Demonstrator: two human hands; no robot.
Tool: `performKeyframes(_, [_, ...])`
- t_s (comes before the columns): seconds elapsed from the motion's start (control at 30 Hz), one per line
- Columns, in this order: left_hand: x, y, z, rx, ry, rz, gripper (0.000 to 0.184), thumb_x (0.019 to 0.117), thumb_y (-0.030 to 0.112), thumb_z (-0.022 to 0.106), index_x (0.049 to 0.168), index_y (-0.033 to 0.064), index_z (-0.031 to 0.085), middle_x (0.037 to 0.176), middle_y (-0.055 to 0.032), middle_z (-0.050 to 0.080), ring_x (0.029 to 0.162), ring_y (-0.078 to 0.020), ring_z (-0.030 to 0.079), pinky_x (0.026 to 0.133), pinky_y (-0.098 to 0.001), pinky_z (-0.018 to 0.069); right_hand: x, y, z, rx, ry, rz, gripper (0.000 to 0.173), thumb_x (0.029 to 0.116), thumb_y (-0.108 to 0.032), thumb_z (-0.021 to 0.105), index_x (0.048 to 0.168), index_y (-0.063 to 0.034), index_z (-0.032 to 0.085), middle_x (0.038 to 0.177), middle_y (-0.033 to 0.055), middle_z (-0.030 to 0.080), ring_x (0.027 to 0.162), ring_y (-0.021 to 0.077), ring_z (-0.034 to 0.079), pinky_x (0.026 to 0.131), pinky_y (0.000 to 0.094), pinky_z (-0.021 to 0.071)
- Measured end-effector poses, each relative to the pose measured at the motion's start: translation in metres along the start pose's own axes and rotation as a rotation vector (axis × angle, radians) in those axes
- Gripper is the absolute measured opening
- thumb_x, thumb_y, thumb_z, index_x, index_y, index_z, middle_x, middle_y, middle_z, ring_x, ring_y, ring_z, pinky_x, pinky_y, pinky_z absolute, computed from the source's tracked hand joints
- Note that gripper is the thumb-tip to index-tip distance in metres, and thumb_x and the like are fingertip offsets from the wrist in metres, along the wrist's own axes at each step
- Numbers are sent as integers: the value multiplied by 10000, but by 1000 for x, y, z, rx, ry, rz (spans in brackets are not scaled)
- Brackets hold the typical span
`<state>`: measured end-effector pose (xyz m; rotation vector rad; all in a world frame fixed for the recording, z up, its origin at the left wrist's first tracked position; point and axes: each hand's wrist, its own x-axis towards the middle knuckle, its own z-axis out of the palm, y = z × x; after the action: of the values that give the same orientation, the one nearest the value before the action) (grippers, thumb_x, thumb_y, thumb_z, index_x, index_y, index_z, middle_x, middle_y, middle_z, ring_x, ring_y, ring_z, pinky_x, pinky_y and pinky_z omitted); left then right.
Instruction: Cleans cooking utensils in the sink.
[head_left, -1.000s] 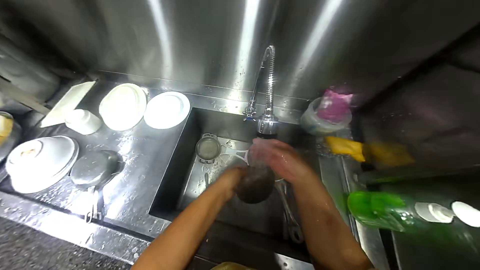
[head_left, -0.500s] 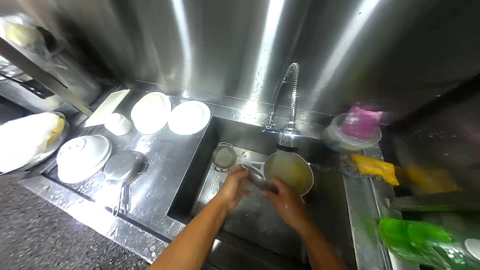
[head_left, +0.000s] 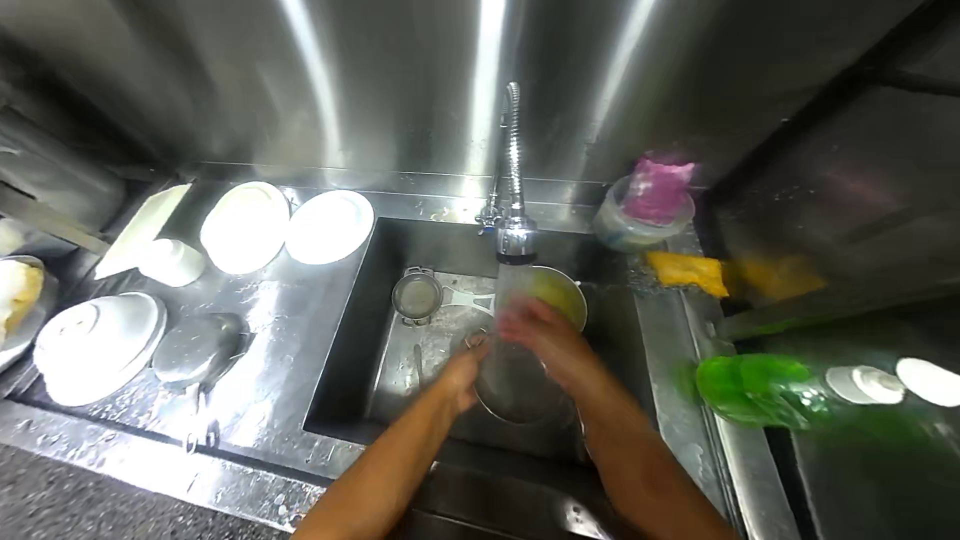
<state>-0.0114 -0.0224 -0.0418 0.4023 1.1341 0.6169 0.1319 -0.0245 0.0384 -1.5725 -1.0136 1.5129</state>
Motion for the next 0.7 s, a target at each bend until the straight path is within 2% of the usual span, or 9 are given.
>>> performKeyframes(0.13, [11,-7,14,17,-15,-13,408,1103,389,407,1356,89,515,1082,-134,678,954,-239,679,831,-432,578,7,-19,-9,94,-114,46,337,1090,-106,429,1392,11,522,1196,151,694,1011,191,698,901,360,564])
performKeyframes(0.2, [13,-4,21,-6,-18,-25,511,1083,500,385,1348,92,540,1108,-137,682,983,-251,677,844,-445,575,10,-23,-12,91,-82,58,336,1090,-102,446,1393,18,530,1205,163,674,1040,208,672,919,379,544])
performKeyframes(0.27, [10,1,29,-12,-29,0,564,1073,547,349,1314,90,576,1089,-125,694,971,-240,681,838,-441,575,8,-28,-16,88,-76,49,341,1091,-112,445,1401,7,524,1215,156,672,1056,212,668,919,388,541])
performKeyframes(0.33, [3,4,36,-1,13,33,509,1084,501,372,1291,85,578,1067,-114,685,945,-227,670,820,-428,568,4,-32,-18,143,-102,44,331,1098,-121,423,1392,-1,517,1191,138,682,1021,194,685,890,371,561])
performKeyframes(0.47, [-7,8,34,77,83,95,487,1113,405,338,1408,50,493,1200,-168,640,1057,-265,636,917,-458,533,3,-35,-13,255,-63,33,336,1090,-92,438,1399,33,485,1184,158,660,981,173,682,885,325,559])
performKeyframes(0.53, [-8,12,33,146,107,129,446,1129,328,322,1423,29,473,1219,-186,621,1059,-264,624,925,-451,521,4,-36,-6,368,-35,15,343,1085,-70,416,1404,51,458,1181,178,661,977,181,694,884,320,566])
performKeyframes(0.63, [-14,16,40,233,122,176,357,1127,211,354,1381,15,511,1162,-161,621,986,-222,610,886,-418,514,7,-38,6,553,22,46,337,1085,-50,370,1397,54,443,1173,194,652,977,209,701,878,336,575])
performKeyframes(0.7, [-15,19,44,269,117,225,292,1108,166,403,1293,8,565,1076,-136,629,922,-198,606,839,-400,518,6,-39,12,573,38,57,338,1080,-47,376,1396,48,449,1186,194,647,985,212,696,875,335,573])
